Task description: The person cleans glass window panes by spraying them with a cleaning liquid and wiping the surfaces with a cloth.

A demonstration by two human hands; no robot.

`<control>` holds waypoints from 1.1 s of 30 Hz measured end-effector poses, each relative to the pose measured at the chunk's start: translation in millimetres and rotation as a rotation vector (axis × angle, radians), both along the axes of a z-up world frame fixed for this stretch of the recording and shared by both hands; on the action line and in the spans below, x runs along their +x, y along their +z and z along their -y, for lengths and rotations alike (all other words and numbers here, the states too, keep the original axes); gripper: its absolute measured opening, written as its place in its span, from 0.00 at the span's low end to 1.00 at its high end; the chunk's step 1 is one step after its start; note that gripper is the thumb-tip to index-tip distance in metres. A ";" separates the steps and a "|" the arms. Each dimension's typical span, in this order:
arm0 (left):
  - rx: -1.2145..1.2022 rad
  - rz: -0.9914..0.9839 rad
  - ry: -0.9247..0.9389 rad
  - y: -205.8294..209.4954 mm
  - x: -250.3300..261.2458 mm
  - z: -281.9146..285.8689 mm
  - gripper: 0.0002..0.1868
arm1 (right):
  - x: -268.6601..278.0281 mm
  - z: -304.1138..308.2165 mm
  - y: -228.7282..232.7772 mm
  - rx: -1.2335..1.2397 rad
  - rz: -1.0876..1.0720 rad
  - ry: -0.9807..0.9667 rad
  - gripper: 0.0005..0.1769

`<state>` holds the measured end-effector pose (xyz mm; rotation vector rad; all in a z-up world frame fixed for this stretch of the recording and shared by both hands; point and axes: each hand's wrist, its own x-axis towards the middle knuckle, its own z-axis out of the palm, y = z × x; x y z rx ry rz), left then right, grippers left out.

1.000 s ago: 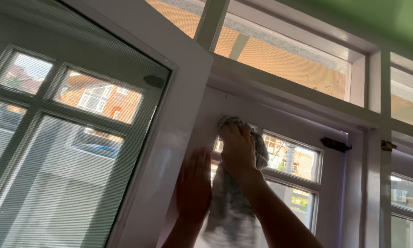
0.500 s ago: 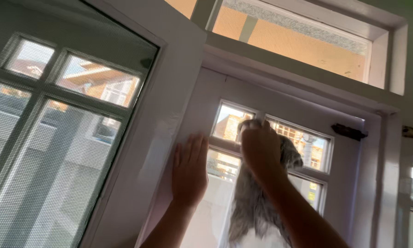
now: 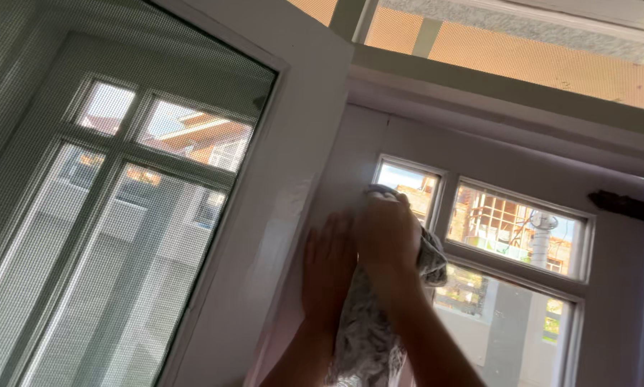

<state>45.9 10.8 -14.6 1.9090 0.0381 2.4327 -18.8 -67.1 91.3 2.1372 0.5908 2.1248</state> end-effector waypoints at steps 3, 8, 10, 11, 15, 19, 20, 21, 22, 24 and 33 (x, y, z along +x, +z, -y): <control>0.025 0.072 -0.296 0.8 -19.1 5.2 0.34 | -6.2 39.3 10.7 0.027 -0.232 0.858 0.11; 0.033 -0.042 -0.261 0.8 -37.5 3.4 0.37 | -17.3 48.0 38.9 0.162 -0.159 0.417 0.21; 0.013 -0.071 -0.141 3.5 -32.6 2.6 0.37 | -19.1 33.9 33.0 0.050 -0.026 0.064 0.26; -0.006 -0.099 -0.022 3.6 -29.0 2.4 0.37 | -20.7 26.0 24.3 0.064 -0.039 0.069 0.27; 0.026 -0.022 -0.100 1.5 -13.3 0.5 0.34 | -33.8 12.5 13.0 0.096 -0.147 0.125 0.30; 0.015 0.032 -0.060 1.4 -9.1 -0.4 0.31 | -38.7 19.8 -6.2 0.127 -0.325 0.057 0.14; 0.030 0.038 -0.092 3.1 -11.3 -0.1 0.32 | -36.7 23.9 -10.4 0.054 -0.269 0.097 0.15; 0.033 0.044 -0.102 2.6 -15.8 2.5 0.32 | -34.7 29.5 -10.4 -0.018 -0.213 0.136 0.18; 0.030 0.044 -0.148 0.9 -22.1 1.4 0.32 | -33.3 34.8 -4.3 -0.017 -0.204 0.134 0.18; 0.024 0.059 -0.188 3.0 -34.7 1.7 0.33 | -32.9 46.9 13.8 -0.238 -0.241 0.050 0.12; 0.033 0.011 -0.365 2.5 -55.8 2.6 0.35 | -39.4 77.8 70.0 -0.088 -0.466 -0.133 0.12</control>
